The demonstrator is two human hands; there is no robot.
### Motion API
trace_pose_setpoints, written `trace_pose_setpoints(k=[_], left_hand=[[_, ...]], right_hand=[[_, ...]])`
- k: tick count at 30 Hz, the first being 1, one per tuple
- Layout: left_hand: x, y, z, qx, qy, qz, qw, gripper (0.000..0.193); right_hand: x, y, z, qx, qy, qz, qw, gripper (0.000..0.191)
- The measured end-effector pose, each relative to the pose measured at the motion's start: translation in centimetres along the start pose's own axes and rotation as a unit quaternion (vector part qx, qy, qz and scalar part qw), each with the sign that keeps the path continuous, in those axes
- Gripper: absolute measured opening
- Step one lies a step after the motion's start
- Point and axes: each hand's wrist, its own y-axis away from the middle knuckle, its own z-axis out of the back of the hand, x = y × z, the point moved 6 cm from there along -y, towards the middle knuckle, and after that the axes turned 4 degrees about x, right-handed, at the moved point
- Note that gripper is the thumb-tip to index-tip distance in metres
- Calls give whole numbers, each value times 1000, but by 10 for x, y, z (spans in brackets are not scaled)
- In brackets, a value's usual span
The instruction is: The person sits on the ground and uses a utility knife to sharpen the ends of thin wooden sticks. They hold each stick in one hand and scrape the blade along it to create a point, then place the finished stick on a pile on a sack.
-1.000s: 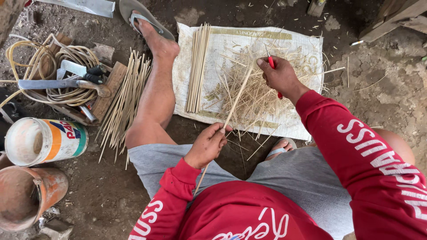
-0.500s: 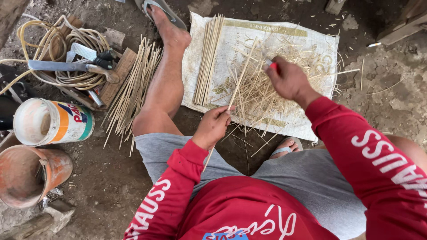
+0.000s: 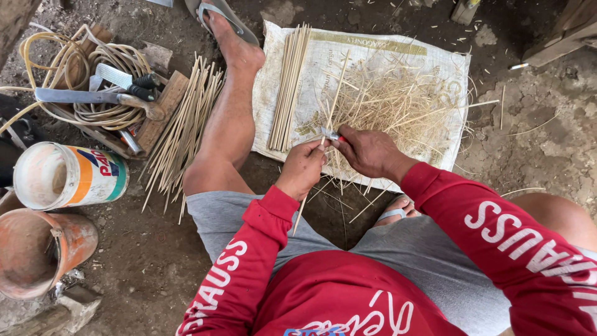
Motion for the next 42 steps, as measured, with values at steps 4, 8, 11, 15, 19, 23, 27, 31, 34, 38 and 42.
trace_pose_setpoints(k=[4,8,11,15,19,23,27,31,34,38,42], left_hand=[[-1,19,-4,30,-72,-20,997,32],[3,57,-6,59,-94,8,994,32],[6,74,-3,70,-90,18,993,32],[17,83,5,58,-94,45,993,31],[22,105,14,76,-102,18,992,32],[31,114,16,35,-66,43,996,31],[15,83,27,-52,-135,-21,989,29],[-7,48,21,-78,-165,-39,982,25],[-22,28,10,-60,-67,-39,995,20],[-22,19,5,-41,17,18,999,19],[-19,20,7,-35,28,44,998,19]], right_hand=[[-38,-16,5,61,-78,-124,987,42],[-77,-22,26,38,-75,-158,984,51],[-89,-26,25,39,-30,-157,986,56],[-88,-30,8,56,-44,-169,983,55],[-94,-27,20,-4,-62,-184,981,50],[-87,-22,35,6,-48,-158,986,50],[-45,-18,11,90,-121,-140,979,47],[11,-3,-3,63,-68,-30,995,46],[34,11,-1,43,-58,29,997,39],[40,15,7,65,-80,43,994,41],[37,12,2,99,-87,23,991,43]])
